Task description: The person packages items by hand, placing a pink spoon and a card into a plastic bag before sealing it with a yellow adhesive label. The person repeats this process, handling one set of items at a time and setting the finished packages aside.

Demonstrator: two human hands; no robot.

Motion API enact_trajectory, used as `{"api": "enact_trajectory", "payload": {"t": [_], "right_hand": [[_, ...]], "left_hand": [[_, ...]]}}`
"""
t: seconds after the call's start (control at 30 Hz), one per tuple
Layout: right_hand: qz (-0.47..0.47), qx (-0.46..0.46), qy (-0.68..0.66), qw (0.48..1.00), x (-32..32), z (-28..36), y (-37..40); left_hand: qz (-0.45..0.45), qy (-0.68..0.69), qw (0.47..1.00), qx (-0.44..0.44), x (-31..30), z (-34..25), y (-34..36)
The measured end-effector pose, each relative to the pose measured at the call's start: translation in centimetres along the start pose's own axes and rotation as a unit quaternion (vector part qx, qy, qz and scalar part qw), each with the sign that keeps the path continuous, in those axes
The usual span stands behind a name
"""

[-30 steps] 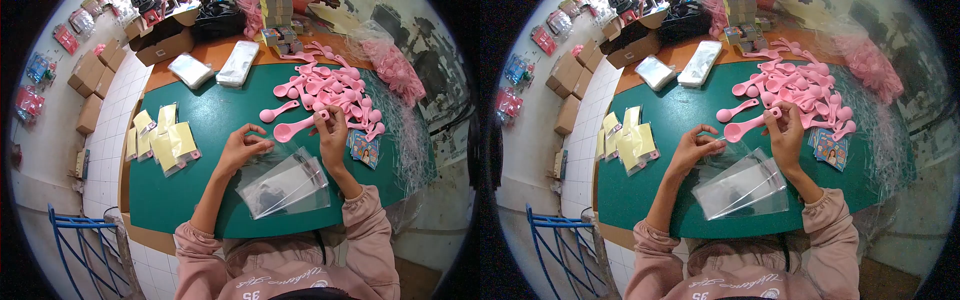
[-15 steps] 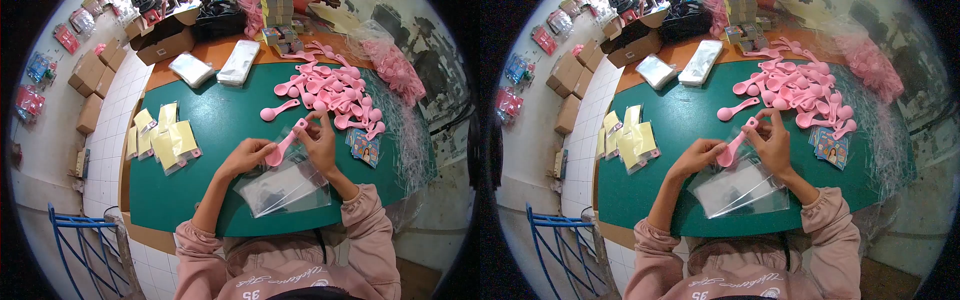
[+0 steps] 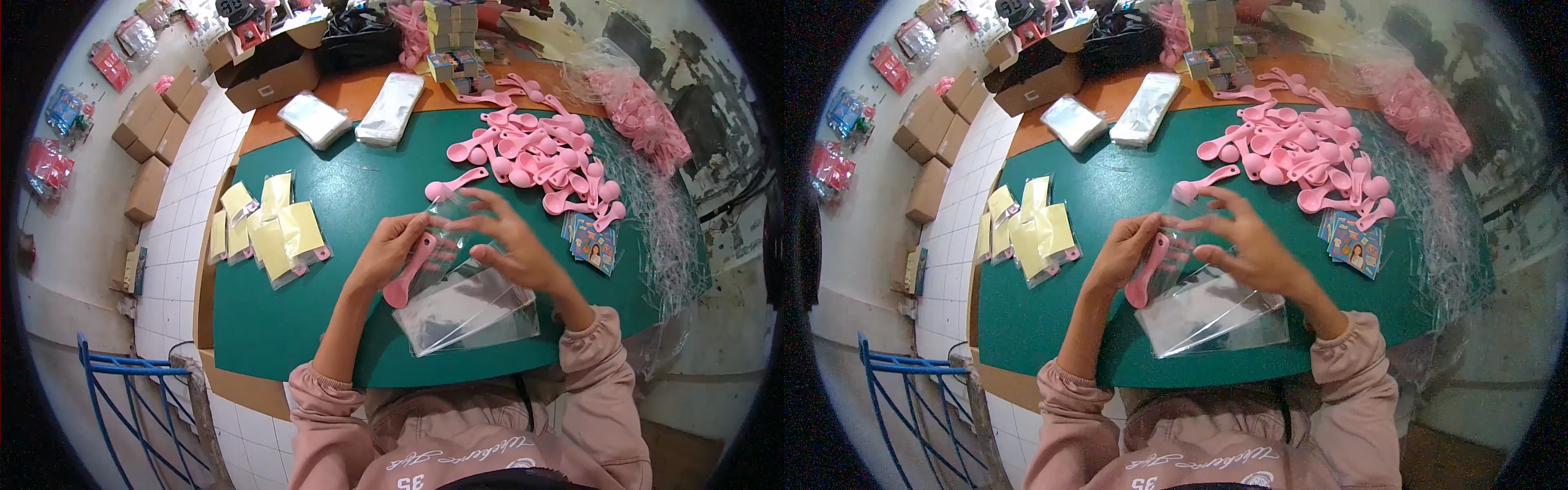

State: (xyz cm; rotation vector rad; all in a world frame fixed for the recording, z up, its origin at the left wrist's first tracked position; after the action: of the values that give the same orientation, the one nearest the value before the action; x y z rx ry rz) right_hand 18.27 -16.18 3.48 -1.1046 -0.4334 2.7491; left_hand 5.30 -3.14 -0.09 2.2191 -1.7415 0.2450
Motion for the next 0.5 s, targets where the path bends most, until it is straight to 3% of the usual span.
{"api": "enact_trajectory", "payload": {"t": [0.03,0.1,0.13,0.17,0.23,0.27,0.33,0.5], "right_hand": [[0.039,0.052,0.005,0.998,-1.4,0.2,0.6],[-0.025,0.196,0.057,0.979,-5.4,-0.8,4.0],[-0.106,0.287,0.139,0.942,-7.3,-2.2,6.7],[-0.185,0.371,0.217,0.884,-8.6,-3.5,9.6],[-0.166,0.524,0.461,0.696,-8.6,-4.9,13.7],[-0.165,0.527,0.463,0.693,-8.9,-5.5,14.7],[-0.151,0.477,0.343,0.795,-9.1,-6.0,15.3],[-0.223,0.43,0.325,0.812,-9.5,-5.2,14.9]], "left_hand": [[0.004,-0.001,1.0,0.002,-0.1,-0.2,0.1],[0.006,0.001,1.0,0.002,-0.3,-0.3,0.4],[0.008,0.003,1.0,0.003,-0.5,-0.1,0.3],[0.008,-0.007,1.0,0.014,-0.9,0.1,0.2],[0.008,-0.015,1.0,0.026,-1.2,0.2,-0.1],[0.002,-0.014,1.0,0.019,-1.2,0.4,-0.4],[-0.001,-0.012,1.0,0.013,-1.1,0.7,-0.7],[-0.006,-0.007,1.0,-0.014,-1.2,0.6,-0.2]]}}
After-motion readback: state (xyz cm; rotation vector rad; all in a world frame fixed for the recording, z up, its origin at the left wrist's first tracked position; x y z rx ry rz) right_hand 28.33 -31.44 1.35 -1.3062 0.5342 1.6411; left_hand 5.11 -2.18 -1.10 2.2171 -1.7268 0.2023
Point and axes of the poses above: each hand's wrist, its own y-axis away from the middle knuckle, its own x-axis out of the palm, z = x × y, the point moved 3 cm from there along -y, towards the middle knuckle, and after that the axes turned 5 degrees about z, right-handed, at the moved point
